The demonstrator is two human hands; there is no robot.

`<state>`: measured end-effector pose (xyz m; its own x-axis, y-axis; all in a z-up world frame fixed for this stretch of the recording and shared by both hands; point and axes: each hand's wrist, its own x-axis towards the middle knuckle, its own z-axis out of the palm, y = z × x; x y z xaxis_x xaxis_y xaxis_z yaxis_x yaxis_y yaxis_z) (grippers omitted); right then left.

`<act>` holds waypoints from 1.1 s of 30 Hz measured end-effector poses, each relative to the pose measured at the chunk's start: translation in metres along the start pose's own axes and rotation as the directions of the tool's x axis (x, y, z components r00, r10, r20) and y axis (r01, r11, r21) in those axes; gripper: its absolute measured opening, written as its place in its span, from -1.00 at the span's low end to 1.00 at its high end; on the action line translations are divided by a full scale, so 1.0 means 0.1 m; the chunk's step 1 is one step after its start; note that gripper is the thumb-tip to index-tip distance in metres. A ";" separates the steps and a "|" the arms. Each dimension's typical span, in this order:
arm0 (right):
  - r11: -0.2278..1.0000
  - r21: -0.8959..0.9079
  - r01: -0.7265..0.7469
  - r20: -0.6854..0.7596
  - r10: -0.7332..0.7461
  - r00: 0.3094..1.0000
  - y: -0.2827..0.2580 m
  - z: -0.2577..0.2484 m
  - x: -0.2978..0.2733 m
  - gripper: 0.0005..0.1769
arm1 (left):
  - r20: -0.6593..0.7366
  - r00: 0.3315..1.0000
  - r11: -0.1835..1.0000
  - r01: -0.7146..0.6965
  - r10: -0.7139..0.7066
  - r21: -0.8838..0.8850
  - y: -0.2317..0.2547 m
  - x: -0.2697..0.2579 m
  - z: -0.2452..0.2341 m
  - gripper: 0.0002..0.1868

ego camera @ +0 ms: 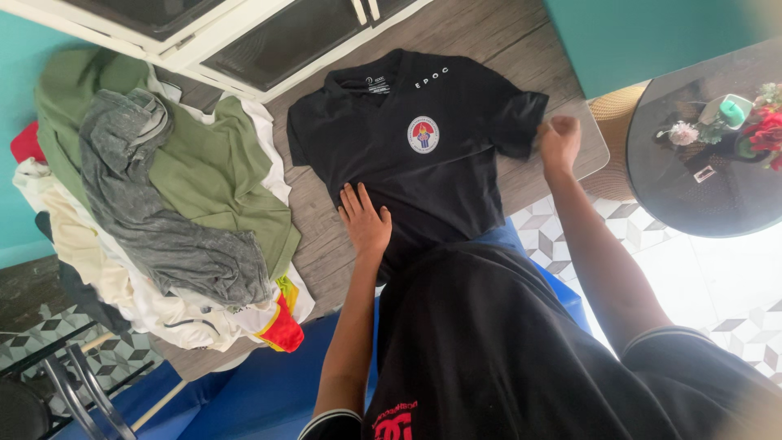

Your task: The person picks up a shirt from a pile, smooths it out on a table, folds the sides and sleeves inward, and then folds it in half before placing it inside a cabinet.

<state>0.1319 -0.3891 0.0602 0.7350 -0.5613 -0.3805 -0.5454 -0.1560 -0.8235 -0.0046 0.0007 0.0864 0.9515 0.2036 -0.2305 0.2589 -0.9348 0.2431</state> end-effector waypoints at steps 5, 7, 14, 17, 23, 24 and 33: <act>0.694 -0.359 0.624 0.128 -0.626 0.770 -0.38 0.07 -0.33 -0.69 | -0.144 0.988 0.997 -0.065 0.058 -0.044 0.09 0.14 -0.18 -0.32; 0.623 -0.351 0.699 0.278 -0.644 0.713 -0.46 0.23 -0.33 -0.63 | -0.194 0.977 0.988 -0.113 0.092 -0.103 0.13 0.37 -0.20 -0.37; 0.340 -0.587 0.735 0.630 -0.378 0.678 -0.48 0.80 0.13 -0.21 | -0.067 0.997 0.999 0.022 -0.025 -0.042 0.11 1.35 -0.06 -0.30; 0.285 -0.600 0.747 0.652 -0.367 0.663 -0.60 0.94 0.50 -0.23 | -0.022 0.999 0.999 0.049 -0.049 0.022 0.15 1.55 -0.05 -0.24; 0.308 -0.532 0.788 0.616 -0.498 0.610 -0.91 0.98 0.63 -0.25 | -0.109 0.993 0.999 -0.036 0.040 0.039 0.39 1.52 -0.08 -0.20; 0.316 -0.494 0.810 0.596 -0.555 0.581 -0.96 0.97 0.55 -0.25 | -0.161 0.983 0.996 -0.078 0.084 0.043 0.44 1.51 -0.11 -0.19; 0.415 -0.562 0.715 0.472 -0.549 0.690 -0.41 0.48 -0.04 -0.18 | -0.010 0.973 0.968 -0.230 0.232 0.104 0.61 0.95 -0.09 -0.22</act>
<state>0.1711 -0.3417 0.0755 0.9965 0.0825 -0.0090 0.0730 -0.9230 -0.3778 0.1030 -0.0348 0.0880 0.9873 -0.0160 -0.1579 0.0146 -0.9816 0.1905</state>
